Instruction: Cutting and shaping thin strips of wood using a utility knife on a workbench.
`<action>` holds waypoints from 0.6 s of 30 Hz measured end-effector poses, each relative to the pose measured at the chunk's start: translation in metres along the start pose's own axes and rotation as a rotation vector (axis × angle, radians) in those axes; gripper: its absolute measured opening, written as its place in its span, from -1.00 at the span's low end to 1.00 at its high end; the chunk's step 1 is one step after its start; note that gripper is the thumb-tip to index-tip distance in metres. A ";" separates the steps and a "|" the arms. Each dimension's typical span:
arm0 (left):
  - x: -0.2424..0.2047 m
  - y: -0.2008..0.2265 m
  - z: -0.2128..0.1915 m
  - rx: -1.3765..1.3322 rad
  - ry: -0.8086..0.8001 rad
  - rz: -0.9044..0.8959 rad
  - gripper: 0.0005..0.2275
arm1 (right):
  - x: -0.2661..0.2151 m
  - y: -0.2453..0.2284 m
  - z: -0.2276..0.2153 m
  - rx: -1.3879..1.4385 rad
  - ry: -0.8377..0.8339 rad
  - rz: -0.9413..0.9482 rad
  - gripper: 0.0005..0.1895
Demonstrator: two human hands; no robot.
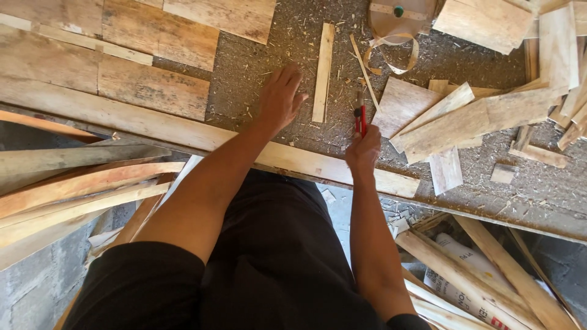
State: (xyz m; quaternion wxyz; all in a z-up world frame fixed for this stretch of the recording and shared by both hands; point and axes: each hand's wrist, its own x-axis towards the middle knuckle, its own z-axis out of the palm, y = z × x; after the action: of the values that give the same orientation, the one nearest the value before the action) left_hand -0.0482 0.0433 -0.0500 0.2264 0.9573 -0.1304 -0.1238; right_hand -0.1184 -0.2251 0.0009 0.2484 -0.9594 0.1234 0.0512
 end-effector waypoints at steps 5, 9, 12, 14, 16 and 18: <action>-0.047 0.033 -0.029 0.039 0.214 -0.188 -0.23 | 0.016 -0.014 -0.005 -0.063 0.056 0.086 -0.70; -0.071 0.070 -0.028 -0.082 -0.076 -0.168 -0.12 | 0.018 -0.028 -0.012 -0.206 0.052 0.202 -0.65; -0.072 0.070 0.027 -0.275 0.235 0.160 -0.23 | 0.019 -0.027 -0.006 -0.378 0.352 -0.085 -0.53; -0.069 0.073 0.027 -0.354 0.281 0.114 -0.35 | 0.021 -0.027 0.016 -0.250 0.160 -0.054 -0.74; -0.063 0.075 0.020 -0.432 0.323 0.067 -0.46 | 0.018 -0.044 0.025 -0.122 -0.034 -0.019 -0.92; -0.052 0.076 0.004 -0.735 0.280 -0.324 -0.62 | 0.012 -0.080 0.021 -0.126 -0.110 -0.169 -0.79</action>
State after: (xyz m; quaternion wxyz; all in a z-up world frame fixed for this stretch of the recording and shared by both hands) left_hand -0.1122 -0.0077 -0.0090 0.5459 0.8285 0.1066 -0.0649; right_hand -0.0870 -0.1494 0.0181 0.1977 -0.9758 0.0246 0.0903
